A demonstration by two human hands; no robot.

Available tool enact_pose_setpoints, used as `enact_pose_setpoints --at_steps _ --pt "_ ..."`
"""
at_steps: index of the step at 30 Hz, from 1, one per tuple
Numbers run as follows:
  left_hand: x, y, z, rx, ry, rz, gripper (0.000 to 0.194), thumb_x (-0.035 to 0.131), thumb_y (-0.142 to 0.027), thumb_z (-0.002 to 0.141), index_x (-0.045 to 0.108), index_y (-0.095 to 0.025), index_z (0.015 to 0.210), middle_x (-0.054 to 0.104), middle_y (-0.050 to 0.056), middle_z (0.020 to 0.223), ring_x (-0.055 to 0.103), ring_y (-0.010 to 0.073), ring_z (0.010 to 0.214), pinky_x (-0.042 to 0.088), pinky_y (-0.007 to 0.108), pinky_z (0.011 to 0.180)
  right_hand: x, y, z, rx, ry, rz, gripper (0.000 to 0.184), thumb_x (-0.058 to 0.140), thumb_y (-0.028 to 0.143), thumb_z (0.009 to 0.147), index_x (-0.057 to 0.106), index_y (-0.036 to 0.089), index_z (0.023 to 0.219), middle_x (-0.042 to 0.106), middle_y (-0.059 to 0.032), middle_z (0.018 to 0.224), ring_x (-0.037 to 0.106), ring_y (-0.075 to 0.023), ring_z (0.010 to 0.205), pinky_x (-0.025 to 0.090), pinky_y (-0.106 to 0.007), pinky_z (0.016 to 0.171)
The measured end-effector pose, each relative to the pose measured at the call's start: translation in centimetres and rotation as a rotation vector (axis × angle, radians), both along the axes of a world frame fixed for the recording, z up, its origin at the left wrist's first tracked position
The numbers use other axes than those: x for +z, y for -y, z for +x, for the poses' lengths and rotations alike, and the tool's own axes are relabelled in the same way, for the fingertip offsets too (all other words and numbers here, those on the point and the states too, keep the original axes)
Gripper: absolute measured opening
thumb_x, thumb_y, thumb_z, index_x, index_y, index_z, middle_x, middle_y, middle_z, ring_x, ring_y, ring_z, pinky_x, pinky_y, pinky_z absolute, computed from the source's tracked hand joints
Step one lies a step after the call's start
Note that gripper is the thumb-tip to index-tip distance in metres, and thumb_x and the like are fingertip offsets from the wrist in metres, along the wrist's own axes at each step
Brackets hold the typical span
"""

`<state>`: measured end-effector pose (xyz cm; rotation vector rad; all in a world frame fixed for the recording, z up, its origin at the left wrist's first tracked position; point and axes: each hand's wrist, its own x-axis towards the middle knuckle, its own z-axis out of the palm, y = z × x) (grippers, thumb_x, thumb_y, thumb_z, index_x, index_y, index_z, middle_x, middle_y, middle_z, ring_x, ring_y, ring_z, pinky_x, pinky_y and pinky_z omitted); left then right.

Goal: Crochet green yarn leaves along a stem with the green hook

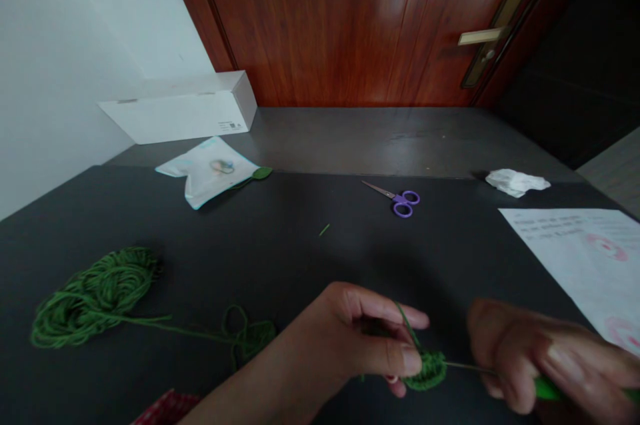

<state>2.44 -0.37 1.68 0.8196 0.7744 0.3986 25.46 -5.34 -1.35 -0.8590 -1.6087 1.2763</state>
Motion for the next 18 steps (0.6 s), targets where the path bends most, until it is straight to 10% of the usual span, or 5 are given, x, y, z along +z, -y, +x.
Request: enact_pose_setpoints --at_steps 18 --pt "-0.1 -0.5 -0.3 -0.138 0.061 -0.090 0.027 0.076 -0.017 0.064 0.077 -0.015 0.091 0.060 -0.002 0.064 0.052 0.0081 0.057 0.046 0.021 0.055 0.7 -0.4 -2.9 -0.145 -0.309 -0.488 0.048 0.041 0.042 0.094 0.061 0.023 0.055 0.053 0.0001 0.052 0.046 -0.0147 0.053 0.042 -0.029 0.056"
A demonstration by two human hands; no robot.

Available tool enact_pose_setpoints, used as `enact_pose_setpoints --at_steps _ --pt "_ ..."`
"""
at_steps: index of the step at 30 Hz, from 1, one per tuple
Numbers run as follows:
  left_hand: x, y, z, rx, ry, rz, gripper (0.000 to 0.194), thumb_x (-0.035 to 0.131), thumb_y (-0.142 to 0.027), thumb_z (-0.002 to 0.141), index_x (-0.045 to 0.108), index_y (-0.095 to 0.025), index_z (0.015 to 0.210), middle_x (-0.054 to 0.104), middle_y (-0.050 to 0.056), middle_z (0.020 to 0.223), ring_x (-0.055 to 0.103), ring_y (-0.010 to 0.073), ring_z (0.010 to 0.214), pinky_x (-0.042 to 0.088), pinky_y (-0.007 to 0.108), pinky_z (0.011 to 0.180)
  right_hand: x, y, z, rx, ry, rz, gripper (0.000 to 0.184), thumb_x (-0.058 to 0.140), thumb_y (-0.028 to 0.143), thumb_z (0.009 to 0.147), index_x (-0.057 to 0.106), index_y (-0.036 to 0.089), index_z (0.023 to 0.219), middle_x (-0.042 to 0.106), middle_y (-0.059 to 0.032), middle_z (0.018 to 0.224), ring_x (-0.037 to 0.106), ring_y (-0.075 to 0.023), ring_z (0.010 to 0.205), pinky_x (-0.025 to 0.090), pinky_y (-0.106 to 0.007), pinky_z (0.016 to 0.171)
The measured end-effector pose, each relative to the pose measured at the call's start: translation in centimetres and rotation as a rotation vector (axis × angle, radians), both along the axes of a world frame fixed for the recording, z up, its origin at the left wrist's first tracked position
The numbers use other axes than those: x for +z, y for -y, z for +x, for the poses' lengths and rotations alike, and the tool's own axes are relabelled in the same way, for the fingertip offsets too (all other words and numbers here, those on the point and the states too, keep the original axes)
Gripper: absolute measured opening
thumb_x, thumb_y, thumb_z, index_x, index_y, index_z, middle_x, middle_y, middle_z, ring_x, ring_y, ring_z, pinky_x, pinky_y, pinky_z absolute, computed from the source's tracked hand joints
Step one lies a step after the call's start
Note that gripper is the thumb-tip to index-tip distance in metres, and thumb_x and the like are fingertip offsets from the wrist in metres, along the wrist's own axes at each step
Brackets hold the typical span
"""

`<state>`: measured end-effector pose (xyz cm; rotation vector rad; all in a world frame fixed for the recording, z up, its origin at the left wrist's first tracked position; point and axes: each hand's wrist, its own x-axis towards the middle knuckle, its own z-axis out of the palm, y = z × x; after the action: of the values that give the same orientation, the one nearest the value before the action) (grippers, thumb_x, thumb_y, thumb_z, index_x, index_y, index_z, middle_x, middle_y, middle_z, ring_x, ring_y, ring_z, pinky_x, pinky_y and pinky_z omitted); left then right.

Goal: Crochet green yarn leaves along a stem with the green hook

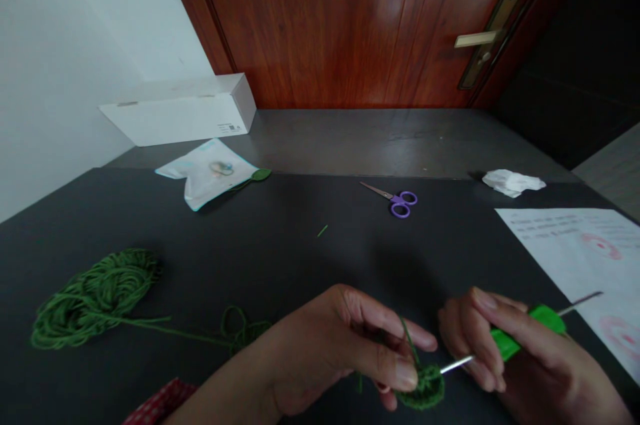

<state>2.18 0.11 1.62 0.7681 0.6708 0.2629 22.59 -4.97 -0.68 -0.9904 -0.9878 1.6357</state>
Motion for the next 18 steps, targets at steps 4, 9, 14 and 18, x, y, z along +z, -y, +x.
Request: enact_pose_setpoints --at_steps 4,9,14,18 --pt "0.0 -0.2 -0.4 -0.022 -0.050 0.040 0.030 0.078 -0.020 0.066 0.076 -0.016 0.096 0.062 -0.001 0.069 0.053 0.0079 0.058 0.046 0.021 0.058 -1.0 0.3 1.8 0.097 0.172 0.368 0.042 0.037 0.040 0.096 0.067 0.025 0.072 0.061 -0.0027 0.060 0.056 -0.0175 0.058 0.046 -0.030 0.054" --pt "0.3 -0.4 -0.7 -0.030 -0.048 0.089 0.029 0.076 -0.020 0.069 0.076 -0.016 0.097 0.062 0.000 0.071 0.053 0.0077 0.058 0.045 0.022 0.060 -1.8 0.6 2.9 0.197 0.251 0.653 0.032 0.040 0.037 0.096 0.068 0.026 0.084 0.063 -0.0031 0.064 0.059 -0.0186 0.058 0.048 -0.032 0.052" --pt "0.3 -0.5 -0.8 -0.080 -0.016 0.112 0.026 0.074 -0.019 0.072 0.076 -0.017 0.097 0.063 0.000 0.074 0.053 0.0084 0.062 0.045 0.021 0.061 -0.5 0.7 0.6 0.014 0.014 0.169 0.046 0.040 0.042 0.095 0.064 0.023 0.062 0.057 -0.0013 0.056 0.052 -0.0154 0.056 0.044 -0.028 0.055" --pt "0.1 -0.5 -0.6 -0.061 -0.004 0.132 0.028 0.075 -0.021 0.072 0.076 -0.017 0.099 0.063 0.001 0.073 0.052 0.0093 0.062 0.045 0.022 0.060 0.1 0.2 -0.6 0.004 -0.155 -0.152 0.046 0.045 0.044 0.093 0.058 0.020 0.056 0.048 0.0008 0.054 0.041 -0.0130 0.052 0.041 -0.028 0.056"
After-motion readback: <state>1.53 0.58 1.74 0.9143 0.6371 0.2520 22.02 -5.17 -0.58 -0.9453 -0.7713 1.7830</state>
